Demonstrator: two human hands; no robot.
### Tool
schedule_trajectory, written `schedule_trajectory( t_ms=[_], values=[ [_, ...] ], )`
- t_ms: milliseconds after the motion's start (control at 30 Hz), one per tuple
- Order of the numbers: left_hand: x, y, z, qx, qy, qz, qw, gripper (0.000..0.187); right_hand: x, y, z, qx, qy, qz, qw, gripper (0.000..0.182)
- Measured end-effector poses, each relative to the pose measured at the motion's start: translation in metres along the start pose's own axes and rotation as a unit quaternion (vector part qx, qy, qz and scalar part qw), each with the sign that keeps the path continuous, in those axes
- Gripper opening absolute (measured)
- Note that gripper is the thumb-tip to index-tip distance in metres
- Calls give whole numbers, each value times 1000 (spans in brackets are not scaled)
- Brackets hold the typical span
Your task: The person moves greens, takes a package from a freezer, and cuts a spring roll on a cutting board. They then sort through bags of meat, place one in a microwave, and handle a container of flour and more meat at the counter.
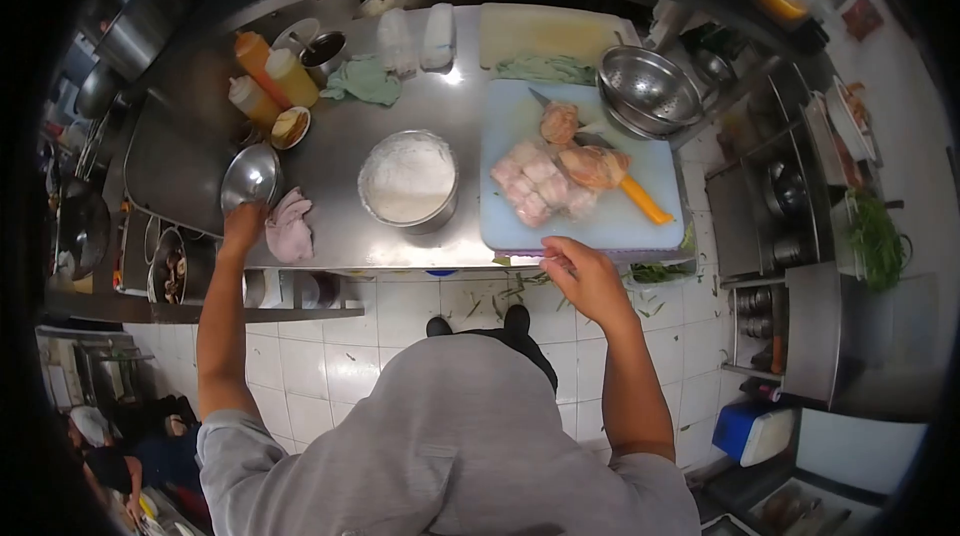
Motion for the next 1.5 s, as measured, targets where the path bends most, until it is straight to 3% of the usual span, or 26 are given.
schedule_trajectory(
  t_ms=[167,233,533,633,767,833,867,1000,1067,1167,1267,1300,1367,1400,1500],
  values=[
    [4,-4,-10,-30,-22,5,999,27,-11,-5,-13,-13,4,55,998,28],
    [17,0,-10,-55,-142,5,988,27,-17,-8,-15,-14,1,59,998,28],
    [22,10,1,18,-96,49,994,20,-27,-4,-21,-4,-27,31,999,28],
    [20,10,-2,2,-87,92,992,19,-34,-2,-30,-14,-34,46,998,29],
    [16,9,-8,9,-46,82,996,21,-39,-1,-34,-26,-32,61,997,29],
    [7,0,-32,-42,2,-15,999,24,-37,-1,-30,-18,-32,68,997,29],
    [9,2,-32,-42,4,-17,999,24,-37,-1,-29,-12,-36,75,996,29],
    [37,14,-41,-116,-145,-52,981,24,-37,-7,-23,-28,-26,26,999,28],
    [54,8,-62,-165,-295,-89,937,18,-55,-12,-17,-31,-9,40,999,28],
    [88,9,-67,-197,-412,-150,877,22,-49,-11,-17,-8,13,87,996,27],
    [114,13,-48,-116,-669,-164,715,20,-48,-10,-12,11,-6,108,994,27],
    [115,10,-52,-119,-669,-167,714,20,-46,-8,-11,23,-12,106,994,28],
    [115,1,-60,-139,-794,-140,575,15,-45,-4,-7,30,-3,99,995,28],
    [112,-2,-63,-139,-794,-142,574,15,-45,-3,-4,36,5,94,995,28],
    [110,-9,-63,-122,-882,-91,447,14,-47,1,4,39,15,79,996,27]
  ],
)
Point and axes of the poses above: each hand's wrist, its own y-axis towards the middle knuckle, its own z-axis out of the palm, x = y × z, the point moved 5 cm from there along y, towards the middle knuckle, and after that the axes turned 15 degrees about -z, right-handed, at the moved point
